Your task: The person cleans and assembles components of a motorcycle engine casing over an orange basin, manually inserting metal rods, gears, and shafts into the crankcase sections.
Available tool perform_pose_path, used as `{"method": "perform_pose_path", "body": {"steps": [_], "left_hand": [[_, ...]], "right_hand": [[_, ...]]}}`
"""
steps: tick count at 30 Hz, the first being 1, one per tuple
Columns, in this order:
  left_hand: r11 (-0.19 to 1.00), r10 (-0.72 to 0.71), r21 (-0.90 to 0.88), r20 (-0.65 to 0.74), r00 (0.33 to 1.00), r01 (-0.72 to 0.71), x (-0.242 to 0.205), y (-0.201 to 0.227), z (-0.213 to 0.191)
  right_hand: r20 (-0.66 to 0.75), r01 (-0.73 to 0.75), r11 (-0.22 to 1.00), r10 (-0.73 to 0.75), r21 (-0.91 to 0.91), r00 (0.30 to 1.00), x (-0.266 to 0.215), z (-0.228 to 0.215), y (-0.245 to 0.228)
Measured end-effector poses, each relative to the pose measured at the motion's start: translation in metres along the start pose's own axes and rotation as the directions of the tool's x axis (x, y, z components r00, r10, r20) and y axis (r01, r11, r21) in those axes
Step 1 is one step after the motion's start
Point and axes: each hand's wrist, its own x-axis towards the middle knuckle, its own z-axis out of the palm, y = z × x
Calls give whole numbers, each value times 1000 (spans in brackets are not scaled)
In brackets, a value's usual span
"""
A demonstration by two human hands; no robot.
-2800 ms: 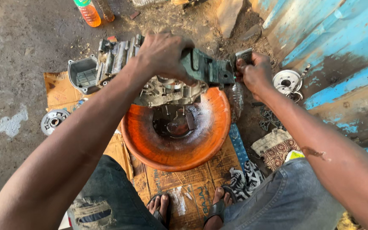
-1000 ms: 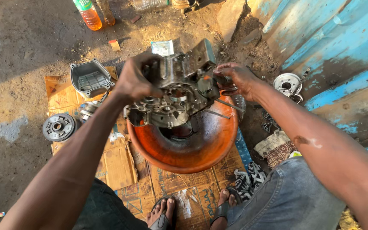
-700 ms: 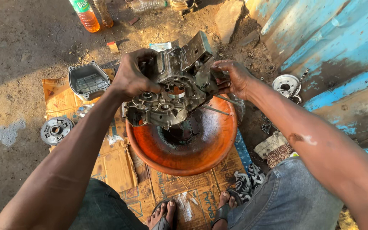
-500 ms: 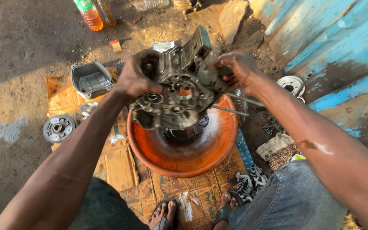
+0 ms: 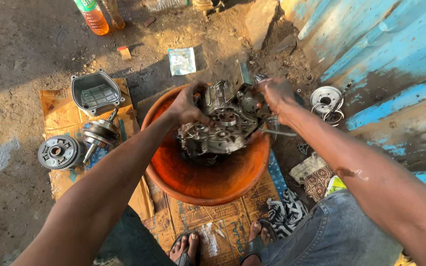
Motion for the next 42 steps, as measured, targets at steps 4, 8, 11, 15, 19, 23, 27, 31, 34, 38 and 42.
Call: {"method": "perform_pose_path", "body": {"steps": [4,8,11,15,19,23,27,31,34,38,42], "left_hand": [[978,-49,205,79,996,32,3,9,1],[989,16,141,200,980,-45,-6,37,-5],[978,154,116,165,974,-174,-5,65,-4],[995,27,94,52,998,-32,-10,84,-8],[996,-54,-73,11,998,55,-14,80,-25],[975,-140,-192,-133,981,113,-24,56,-45],[988,-86,-139,-191,978,60,-26,31,-56],[926,-132,-368,-124,984,78,-15,13,-60],[941,-106,-332,-115,988,63,-9,8,-57],[893,-131,-443,-77,988,84,-4,8,-53],[909,-143,-411,-137,980,75,-4,7,-51]], "right_hand": [[-5,4,1000,-4,7,1000,4,-3,-1],[-36,5,982,-12,-188,999,-9,7,-10],[-17,61,967,-68,-246,998,-21,10,-14],[48,169,952,-163,-256,986,-31,14,-18],[63,308,928,-302,-209,951,-35,25,-27],[119,552,802,-539,-229,834,-48,44,-38],[415,741,148,-750,-655,516,-82,64,-28],[792,840,-236,-524,-488,313,-107,100,13],[748,748,92,200,-658,633,-100,151,58],[781,766,205,-15,-609,625,-59,224,142],[809,762,-343,-443,-550,385,-21,292,217]]}}
